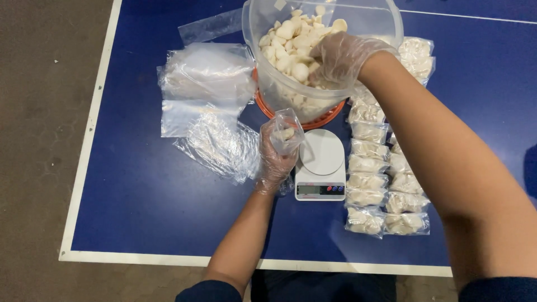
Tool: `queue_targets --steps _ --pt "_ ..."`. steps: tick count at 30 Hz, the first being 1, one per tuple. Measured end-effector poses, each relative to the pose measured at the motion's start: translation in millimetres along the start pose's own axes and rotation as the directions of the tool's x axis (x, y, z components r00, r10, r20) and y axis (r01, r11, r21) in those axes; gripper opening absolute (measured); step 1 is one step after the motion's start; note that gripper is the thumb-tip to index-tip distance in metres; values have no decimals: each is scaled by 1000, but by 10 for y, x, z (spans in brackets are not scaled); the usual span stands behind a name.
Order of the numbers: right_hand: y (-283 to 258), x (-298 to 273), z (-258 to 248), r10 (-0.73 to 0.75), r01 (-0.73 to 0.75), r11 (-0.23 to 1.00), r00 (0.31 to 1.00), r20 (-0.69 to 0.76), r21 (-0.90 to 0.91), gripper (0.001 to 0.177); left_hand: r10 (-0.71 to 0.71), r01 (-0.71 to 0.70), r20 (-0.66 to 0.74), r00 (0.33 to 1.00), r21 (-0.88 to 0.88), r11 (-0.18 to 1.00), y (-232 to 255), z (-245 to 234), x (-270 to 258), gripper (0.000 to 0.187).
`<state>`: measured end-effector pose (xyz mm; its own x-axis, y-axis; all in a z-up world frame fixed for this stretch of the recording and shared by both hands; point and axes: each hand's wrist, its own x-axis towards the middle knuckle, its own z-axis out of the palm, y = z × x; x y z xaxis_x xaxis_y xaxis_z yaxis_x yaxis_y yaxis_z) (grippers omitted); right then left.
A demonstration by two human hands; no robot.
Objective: Packaging small food items into plastic bags and weighing them on a digital scale.
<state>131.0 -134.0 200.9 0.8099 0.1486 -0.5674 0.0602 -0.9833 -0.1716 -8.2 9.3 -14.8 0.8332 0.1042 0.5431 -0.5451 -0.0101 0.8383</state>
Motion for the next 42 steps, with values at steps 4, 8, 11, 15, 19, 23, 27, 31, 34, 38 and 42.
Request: queue_targets --steps 4,8,11,15,19,23,27,31,34,38,42 --pt "98 -45 -65 -173 221 945 963 -205 240 24 21 -21 -8 1000 54 998 -52 0 -23 64" --pt "208 -94 -62 -75 203 881 952 -297 427 28 39 -38 -8 999 78 996 -90 11 -30 62" --pt "313 -196 -65 -191 331 894 891 -413 302 34 61 -60 -12 998 79 995 -74 11 -31 66" --pt "601 -156 33 -304 428 895 792 -529 126 30 70 -70 11 998 75 995 41 13 21 60" --pt "663 -283 81 -402 525 851 637 -658 -11 30 70 -72 24 997 70 995 -23 28 15 61" --pt "503 -605 222 -488 614 779 466 -738 -127 21 62 -63 25 998 46 997 44 45 36 58" --pt "270 -934 412 -576 783 608 321 -752 -132 15 110 -112 28 993 57 992 -17 49 18 57" --pt "204 -1001 712 -587 776 596 245 -772 -207 20 50 -51 21 999 84 995 -72 41 -27 64" --pt "264 -927 954 -573 710 651 228 -787 -268 25 35 -35 8 999 110 993 -121 41 -68 62" --pt "85 -997 962 -449 780 611 484 -751 137 33 57 -44 -74 996 167 985 65 113 59 55" --pt "42 -930 1016 -383 628 754 658 -648 193 37 73 -63 -57 996 161 985 55 87 60 54"
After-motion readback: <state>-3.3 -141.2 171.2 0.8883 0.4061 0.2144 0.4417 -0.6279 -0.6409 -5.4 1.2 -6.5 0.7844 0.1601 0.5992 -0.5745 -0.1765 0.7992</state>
